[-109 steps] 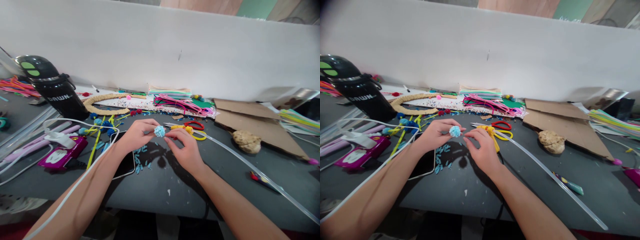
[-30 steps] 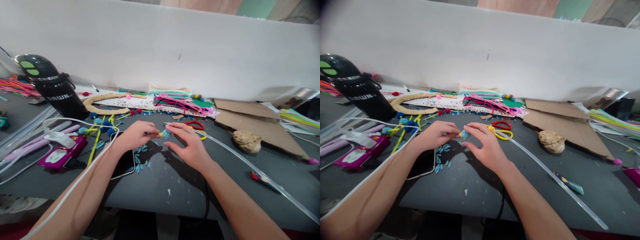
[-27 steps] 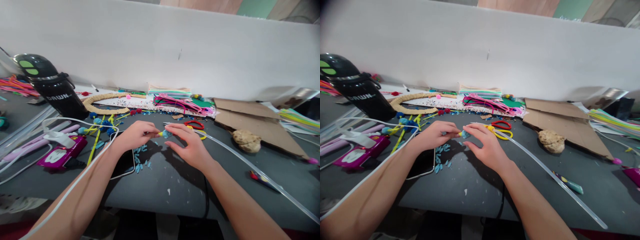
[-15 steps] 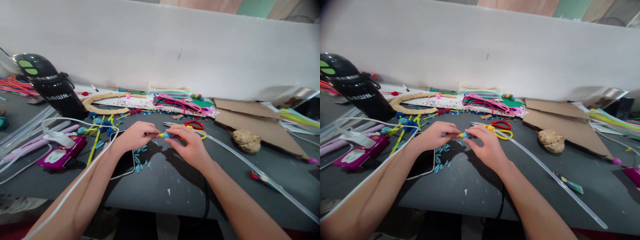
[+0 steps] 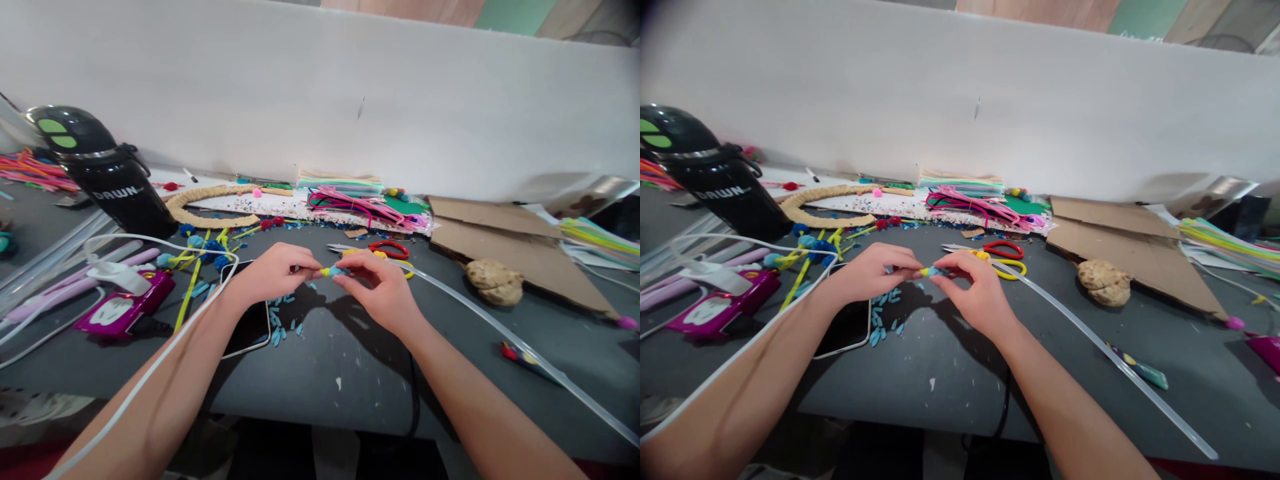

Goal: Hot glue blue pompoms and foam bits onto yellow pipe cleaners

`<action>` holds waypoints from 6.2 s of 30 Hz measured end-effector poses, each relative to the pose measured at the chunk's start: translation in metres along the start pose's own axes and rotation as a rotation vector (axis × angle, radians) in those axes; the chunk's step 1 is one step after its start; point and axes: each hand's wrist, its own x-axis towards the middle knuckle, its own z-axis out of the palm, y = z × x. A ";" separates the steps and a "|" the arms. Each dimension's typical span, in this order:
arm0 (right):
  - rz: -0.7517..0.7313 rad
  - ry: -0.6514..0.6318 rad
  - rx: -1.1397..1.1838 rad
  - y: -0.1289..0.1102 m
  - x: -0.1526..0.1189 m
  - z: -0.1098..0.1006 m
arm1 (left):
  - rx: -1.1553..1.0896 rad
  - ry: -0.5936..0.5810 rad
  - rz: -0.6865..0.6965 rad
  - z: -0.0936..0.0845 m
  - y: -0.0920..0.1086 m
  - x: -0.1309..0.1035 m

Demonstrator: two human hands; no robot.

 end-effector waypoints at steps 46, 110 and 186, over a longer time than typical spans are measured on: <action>0.239 0.029 0.149 0.000 0.000 0.004 | -0.079 0.004 -0.003 -0.003 0.009 -0.001; 0.182 -0.037 0.178 -0.001 -0.002 0.004 | -0.228 -0.069 -0.101 -0.008 0.014 0.000; 0.206 -0.027 0.166 -0.001 -0.002 0.009 | -0.211 -0.116 -0.243 -0.003 0.022 0.000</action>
